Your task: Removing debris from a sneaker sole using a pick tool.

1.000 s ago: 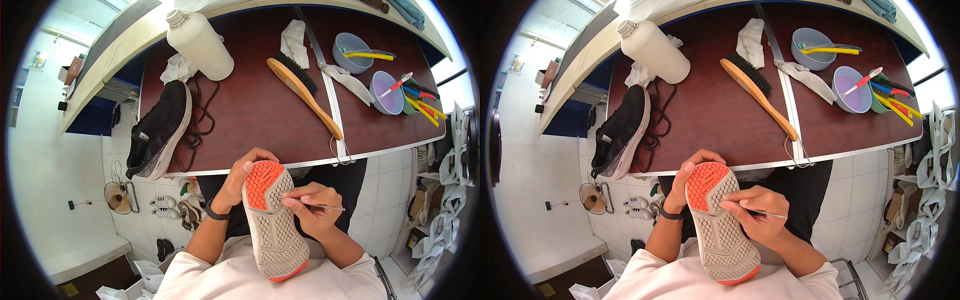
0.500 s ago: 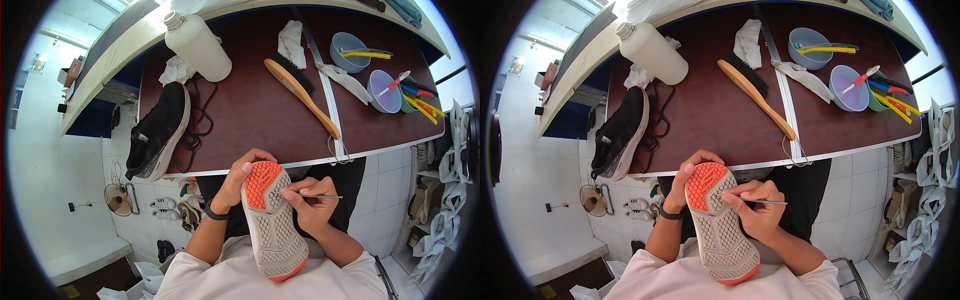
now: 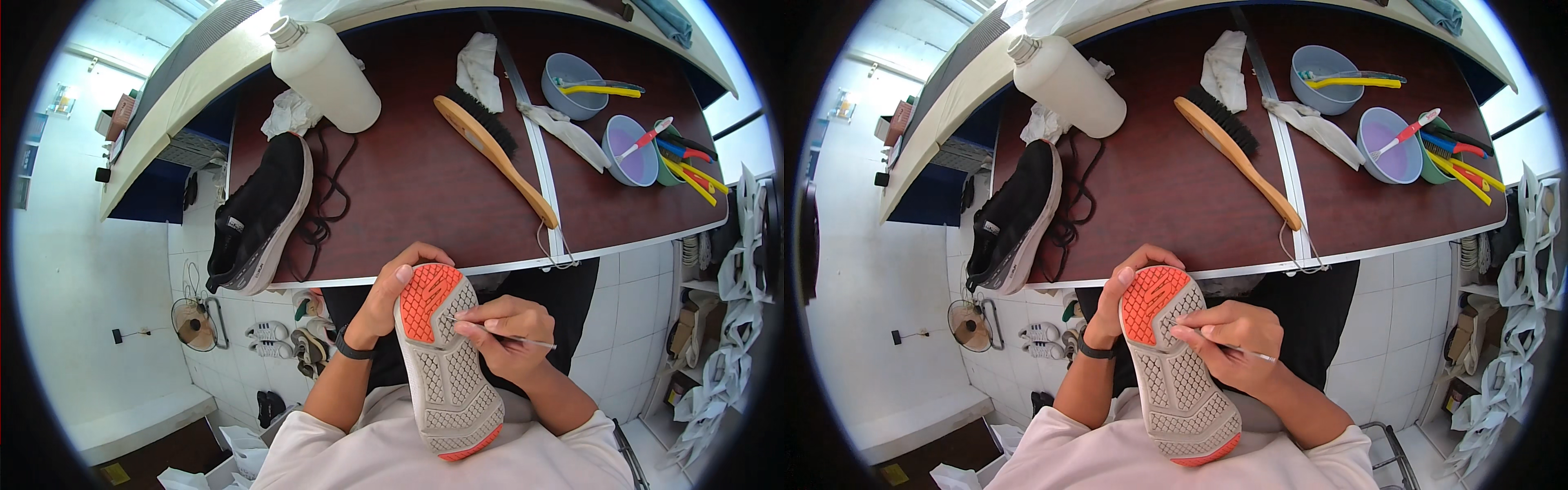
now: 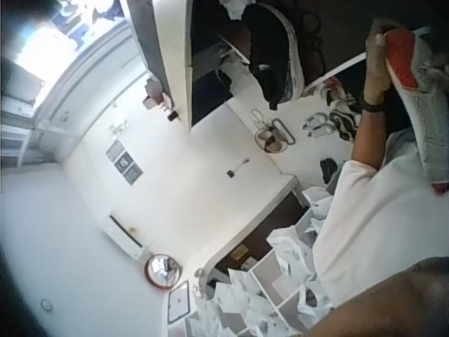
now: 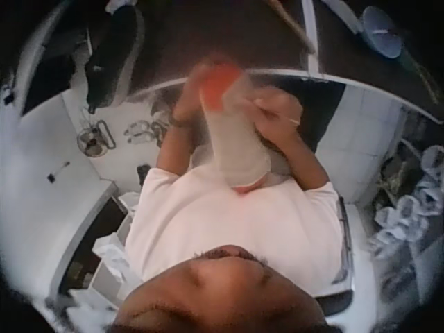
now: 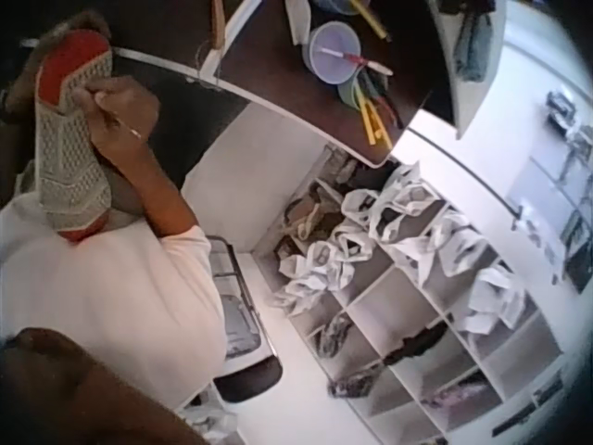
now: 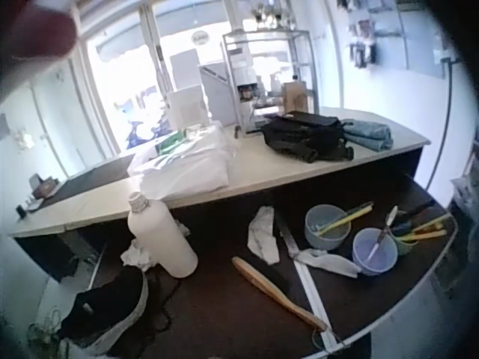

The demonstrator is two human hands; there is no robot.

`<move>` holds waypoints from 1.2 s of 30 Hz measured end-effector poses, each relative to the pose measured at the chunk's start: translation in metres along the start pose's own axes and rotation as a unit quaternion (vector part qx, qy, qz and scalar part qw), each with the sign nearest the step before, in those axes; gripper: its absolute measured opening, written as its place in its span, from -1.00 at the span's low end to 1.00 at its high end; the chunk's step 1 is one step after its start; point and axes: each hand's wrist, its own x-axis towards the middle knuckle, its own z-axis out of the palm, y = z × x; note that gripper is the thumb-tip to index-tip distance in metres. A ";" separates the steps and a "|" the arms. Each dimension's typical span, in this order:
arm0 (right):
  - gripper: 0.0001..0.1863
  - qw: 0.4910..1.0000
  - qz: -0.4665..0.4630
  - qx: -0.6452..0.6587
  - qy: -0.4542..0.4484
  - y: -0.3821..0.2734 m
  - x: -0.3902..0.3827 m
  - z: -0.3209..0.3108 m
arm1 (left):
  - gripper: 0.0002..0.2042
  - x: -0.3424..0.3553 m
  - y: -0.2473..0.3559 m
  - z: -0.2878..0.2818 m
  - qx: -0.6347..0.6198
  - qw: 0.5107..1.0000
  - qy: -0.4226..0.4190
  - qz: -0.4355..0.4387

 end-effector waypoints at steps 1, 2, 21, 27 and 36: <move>-0.56 0.999 -0.035 -0.032 -0.006 0.000 0.001 0.001 | -0.34 0.000 0.000 0.000 -0.005 1.000 0.000 0.000; -0.56 0.999 -0.036 -0.033 -0.005 -0.001 0.002 0.003 | -0.34 0.000 -0.001 0.000 -0.005 1.000 -0.001 0.001; -0.60 0.998 -0.013 -0.043 0.043 -0.010 -0.009 0.004 | -0.37 0.003 -0.002 0.000 -0.012 1.000 -0.003 0.008; -0.60 0.999 0.004 -0.041 0.034 -0.009 -0.006 0.006 | -0.37 0.003 -0.001 -0.001 -0.015 1.000 -0.009 0.002; -0.62 0.997 0.037 -0.007 0.060 -0.007 -0.011 0.005 | -0.36 0.004 -0.002 0.001 -0.013 1.000 -0.003 0.002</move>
